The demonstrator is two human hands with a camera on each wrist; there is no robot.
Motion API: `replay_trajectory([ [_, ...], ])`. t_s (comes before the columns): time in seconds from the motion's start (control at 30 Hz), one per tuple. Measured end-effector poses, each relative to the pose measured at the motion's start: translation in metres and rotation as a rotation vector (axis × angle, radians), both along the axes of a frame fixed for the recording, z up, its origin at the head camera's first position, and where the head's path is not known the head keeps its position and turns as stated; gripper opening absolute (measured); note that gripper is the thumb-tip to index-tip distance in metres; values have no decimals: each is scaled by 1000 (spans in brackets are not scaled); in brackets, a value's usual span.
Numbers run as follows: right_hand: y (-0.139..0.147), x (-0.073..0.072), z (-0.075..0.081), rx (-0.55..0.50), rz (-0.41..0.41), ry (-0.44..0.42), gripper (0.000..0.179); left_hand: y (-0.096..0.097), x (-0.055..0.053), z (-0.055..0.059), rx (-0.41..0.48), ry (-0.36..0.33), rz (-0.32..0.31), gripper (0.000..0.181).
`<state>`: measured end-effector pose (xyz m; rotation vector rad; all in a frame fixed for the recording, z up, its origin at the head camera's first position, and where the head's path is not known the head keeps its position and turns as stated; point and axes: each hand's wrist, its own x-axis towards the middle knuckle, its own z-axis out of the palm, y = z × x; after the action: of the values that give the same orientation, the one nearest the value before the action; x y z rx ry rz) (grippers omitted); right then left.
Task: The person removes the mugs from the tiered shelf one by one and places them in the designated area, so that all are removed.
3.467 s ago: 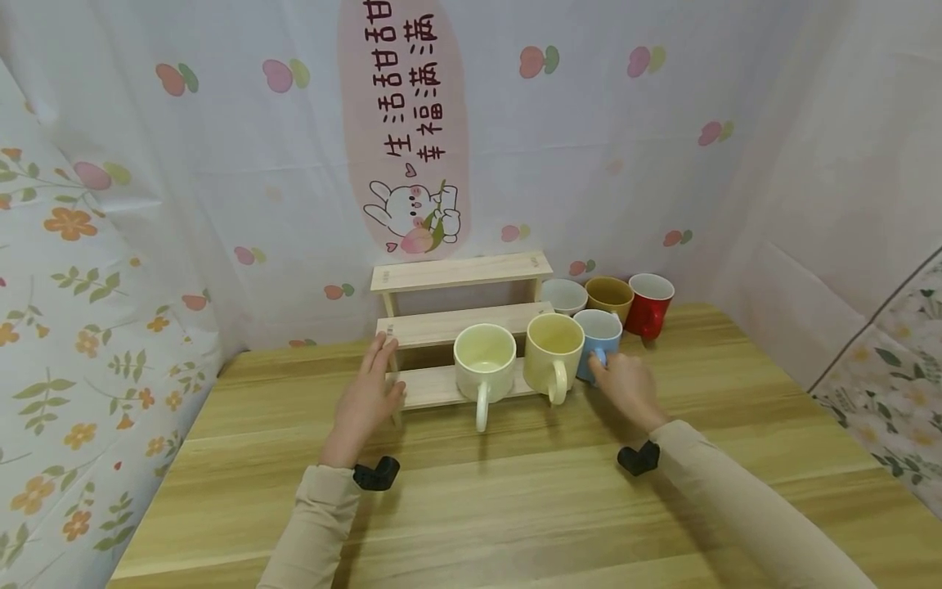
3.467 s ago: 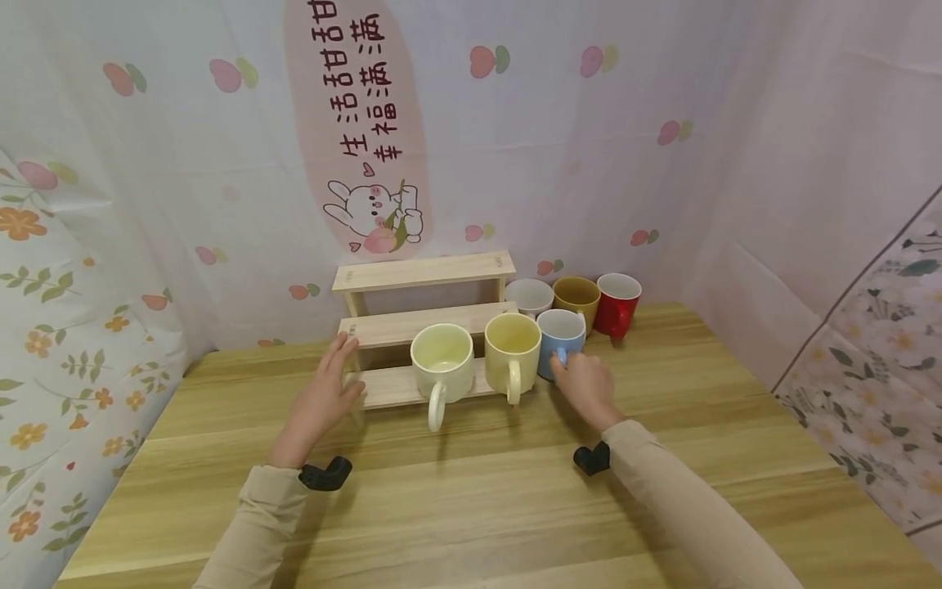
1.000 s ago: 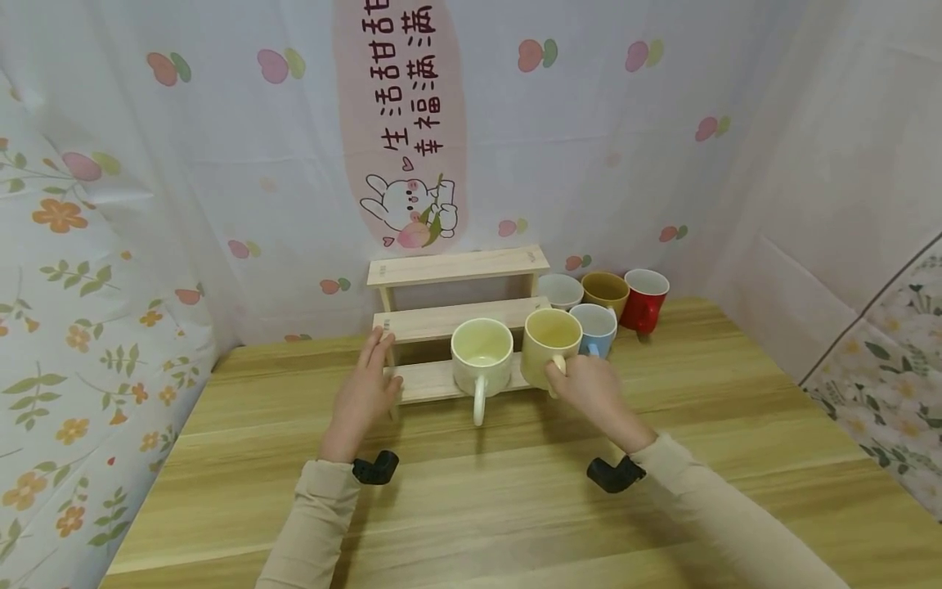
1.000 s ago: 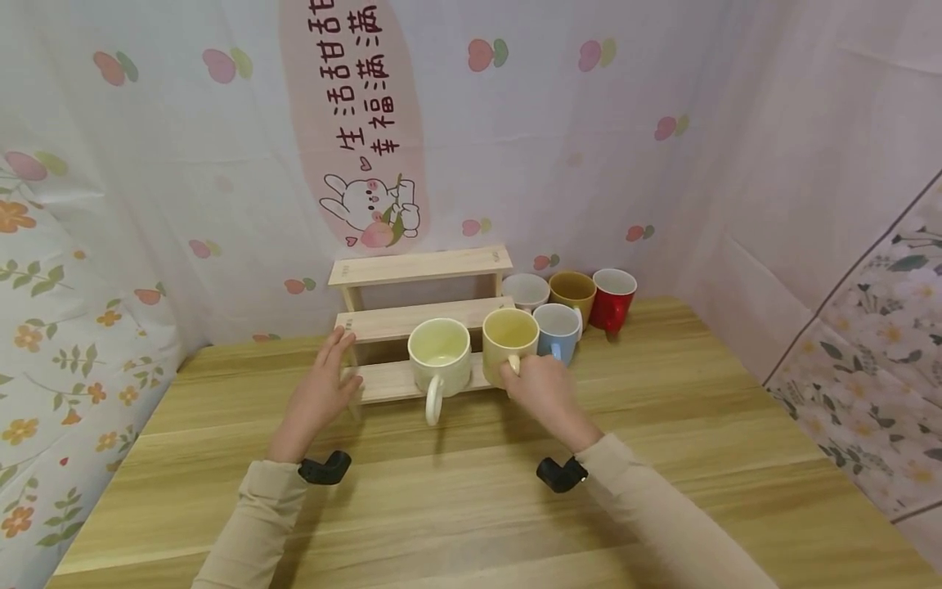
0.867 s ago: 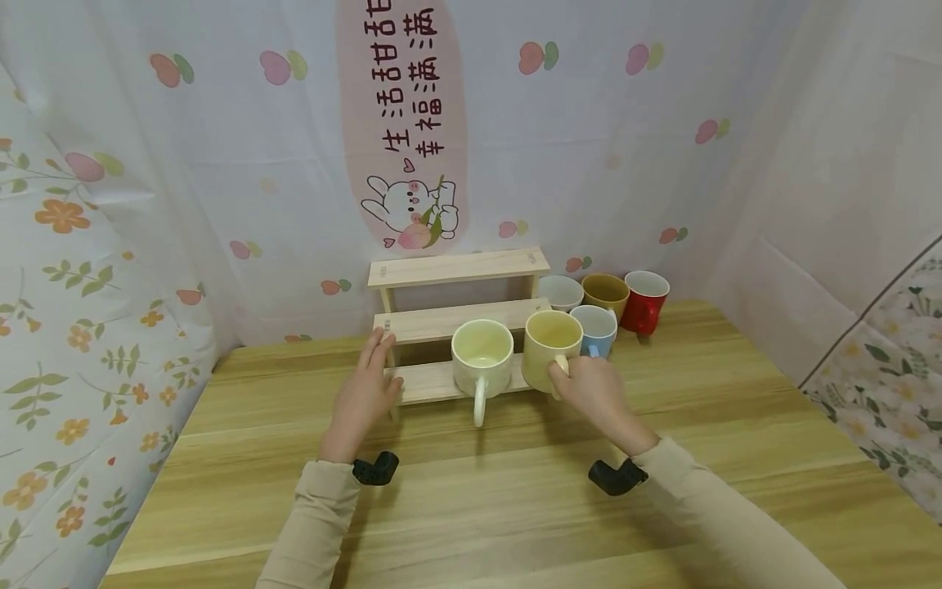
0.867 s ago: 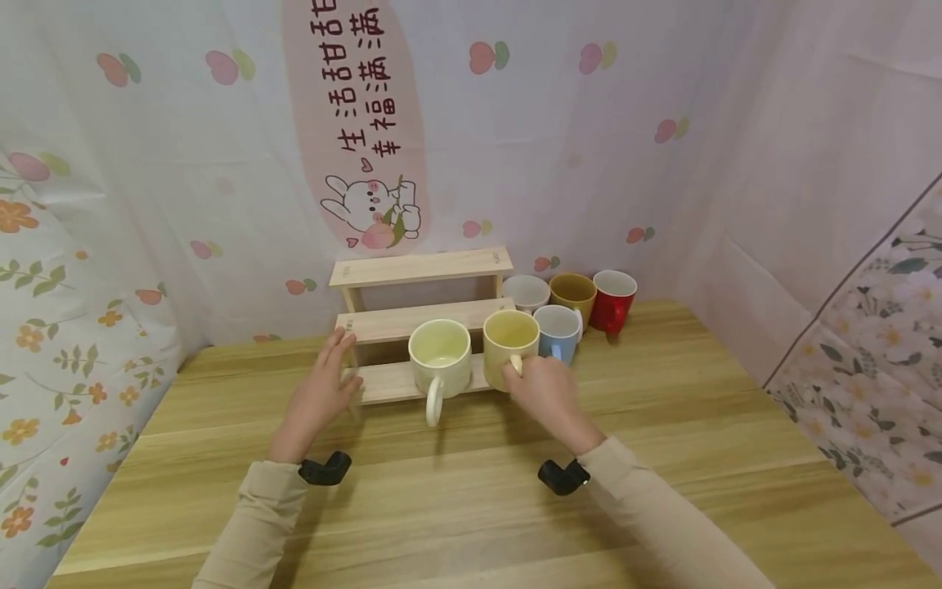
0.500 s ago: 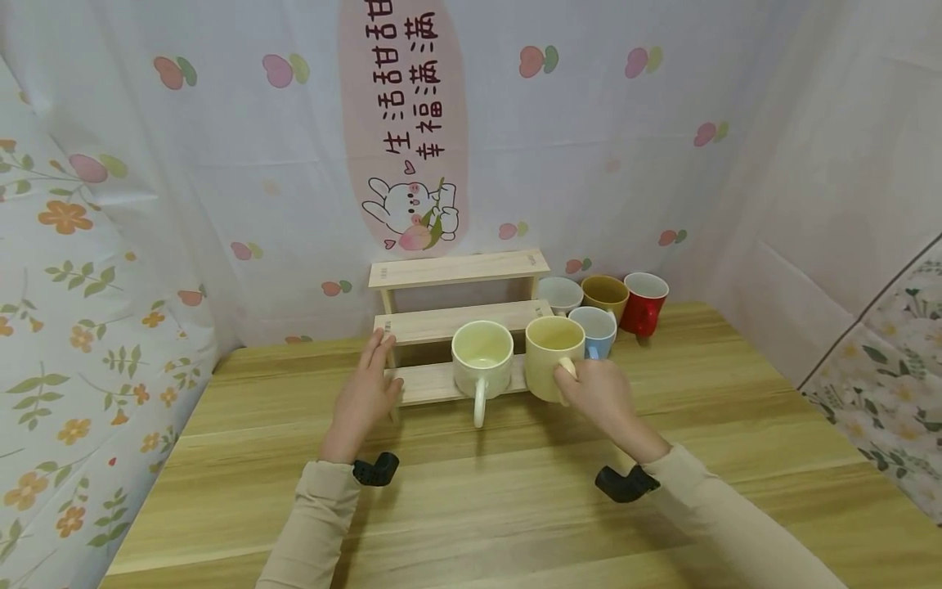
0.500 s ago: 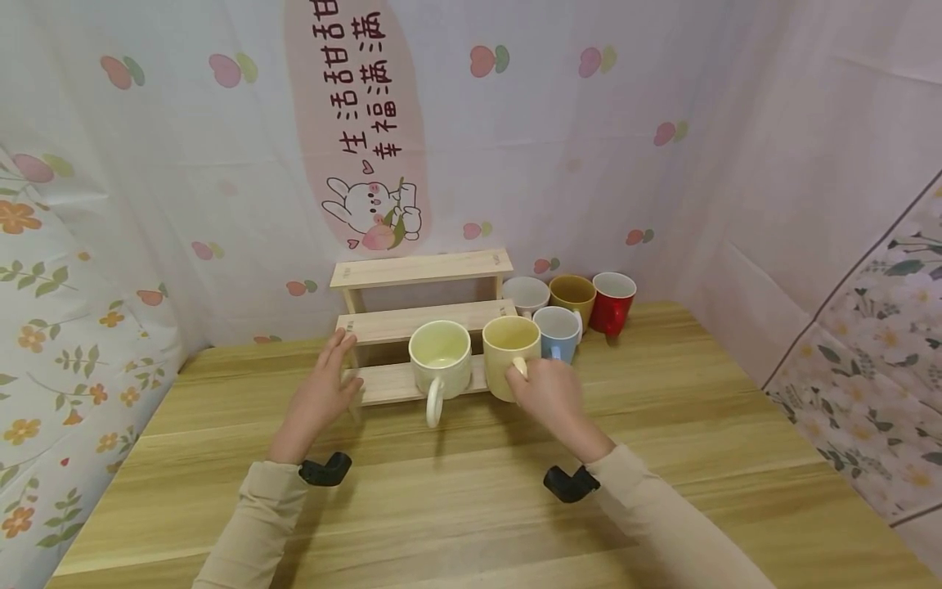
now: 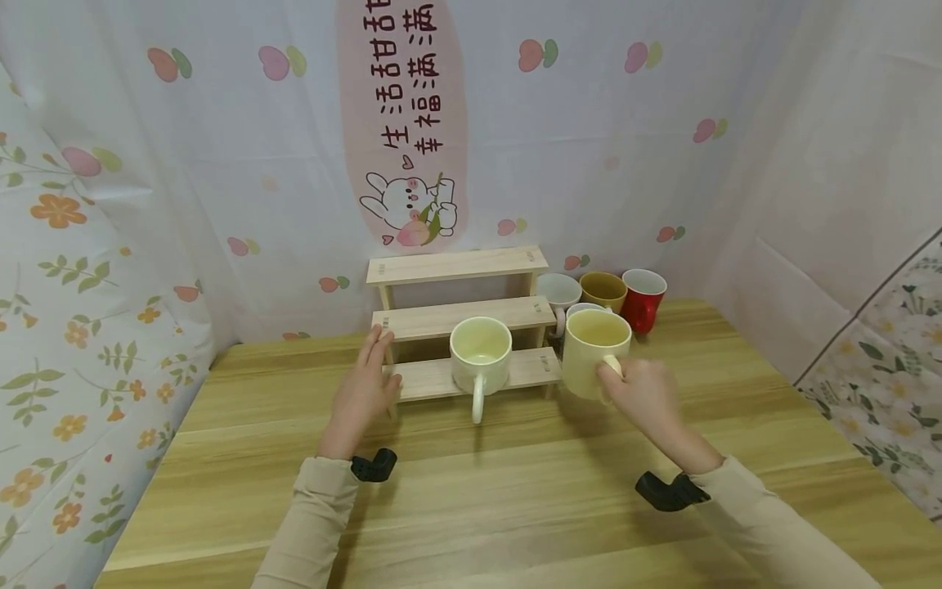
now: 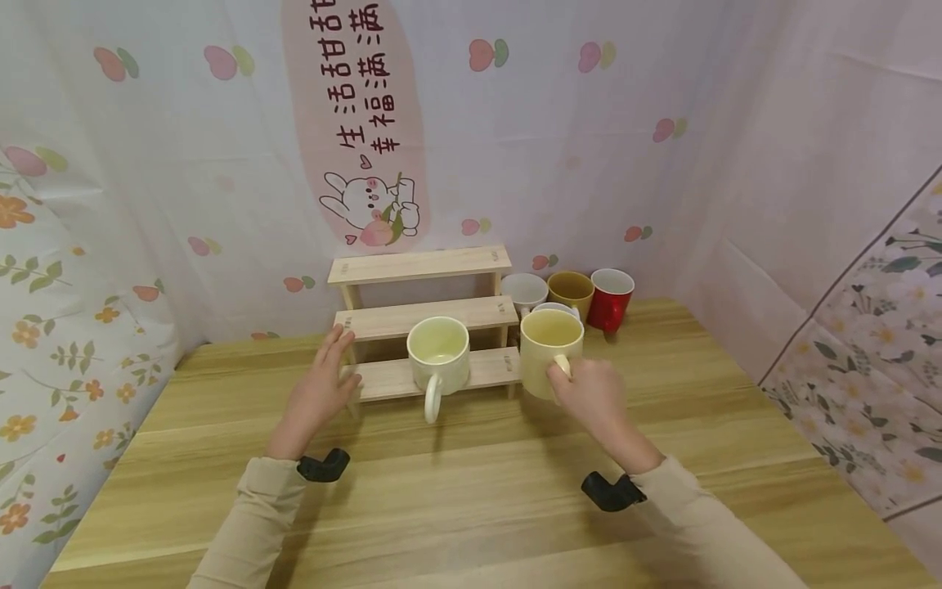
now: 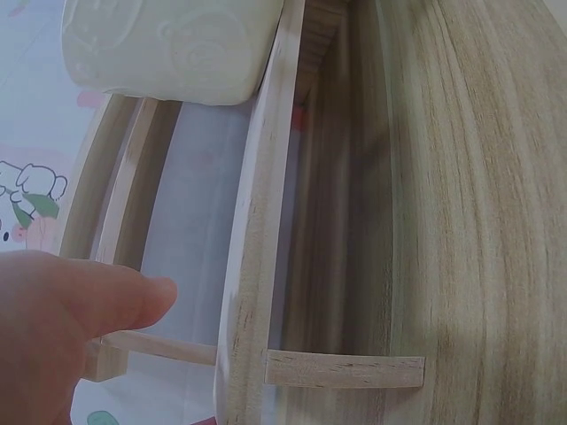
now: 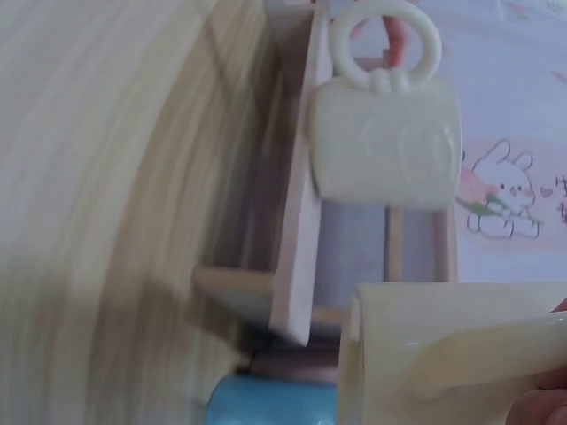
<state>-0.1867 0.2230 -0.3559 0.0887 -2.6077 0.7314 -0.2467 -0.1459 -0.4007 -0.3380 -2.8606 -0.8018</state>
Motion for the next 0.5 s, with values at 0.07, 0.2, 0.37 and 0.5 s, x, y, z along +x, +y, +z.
replay_trajectory([
  [0.07,8,3,-2,-2,-17,2,42,0,0,1,1,-6,1,69],
  [0.2,24,7,-8,-2,-53,26,44,0,0,1,-4,-13,3,70],
  [0.37,45,5,-18,18,-84,32,46,0,-1,0,-6,-10,5,70],
  [0.5,59,-2,-26,24,-107,-11,47,0,-1,-1,-8,-3,1,70],
])
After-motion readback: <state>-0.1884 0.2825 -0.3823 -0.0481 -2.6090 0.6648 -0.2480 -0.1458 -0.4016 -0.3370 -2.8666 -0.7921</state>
